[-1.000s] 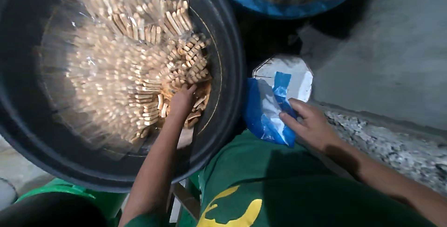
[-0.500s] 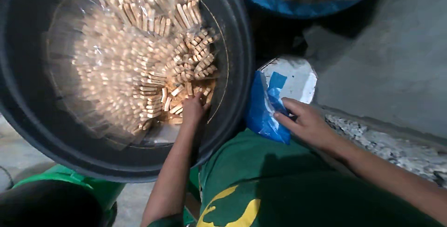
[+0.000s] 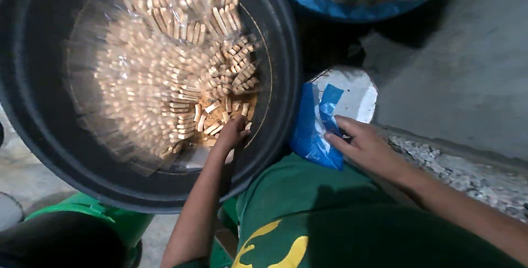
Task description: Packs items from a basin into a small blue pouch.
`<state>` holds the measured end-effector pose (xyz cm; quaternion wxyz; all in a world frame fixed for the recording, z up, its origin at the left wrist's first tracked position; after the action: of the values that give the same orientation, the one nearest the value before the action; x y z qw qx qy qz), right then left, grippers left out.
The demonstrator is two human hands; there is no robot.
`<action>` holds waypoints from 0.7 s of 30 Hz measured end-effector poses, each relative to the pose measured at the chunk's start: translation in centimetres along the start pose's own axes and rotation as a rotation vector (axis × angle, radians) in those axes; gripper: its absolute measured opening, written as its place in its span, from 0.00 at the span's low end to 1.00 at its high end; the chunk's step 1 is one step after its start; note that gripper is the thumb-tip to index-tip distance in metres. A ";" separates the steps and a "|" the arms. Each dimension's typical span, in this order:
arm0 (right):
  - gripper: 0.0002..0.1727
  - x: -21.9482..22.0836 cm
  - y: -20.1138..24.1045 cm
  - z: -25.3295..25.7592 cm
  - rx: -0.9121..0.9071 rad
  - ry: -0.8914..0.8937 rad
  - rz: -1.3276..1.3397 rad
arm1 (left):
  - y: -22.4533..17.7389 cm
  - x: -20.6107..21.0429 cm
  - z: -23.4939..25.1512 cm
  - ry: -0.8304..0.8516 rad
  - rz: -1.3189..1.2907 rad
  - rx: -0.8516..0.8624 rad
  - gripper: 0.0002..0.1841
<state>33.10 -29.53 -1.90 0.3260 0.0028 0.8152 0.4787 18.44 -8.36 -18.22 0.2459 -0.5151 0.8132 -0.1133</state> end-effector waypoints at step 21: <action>0.14 0.1 -0.4 -0.2 0.135 -0.069 0.183 | -2.2 0.4 -4.1 0.044 -0.264 0.291 0.18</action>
<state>33.03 -29.83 -2.25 0.3077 0.1155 0.8304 0.4499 17.93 -10.00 -13.85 0.2830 -0.5739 0.7187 -0.2721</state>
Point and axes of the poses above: each hand's wrist, its own z-axis towards the middle knuckle, its own x-axis out of the palm, y = z × x, the point moved 10 cm from there along z, towards the middle knuckle, and after that the axes turned 7 degrees about -x, right-handed, at the moved point
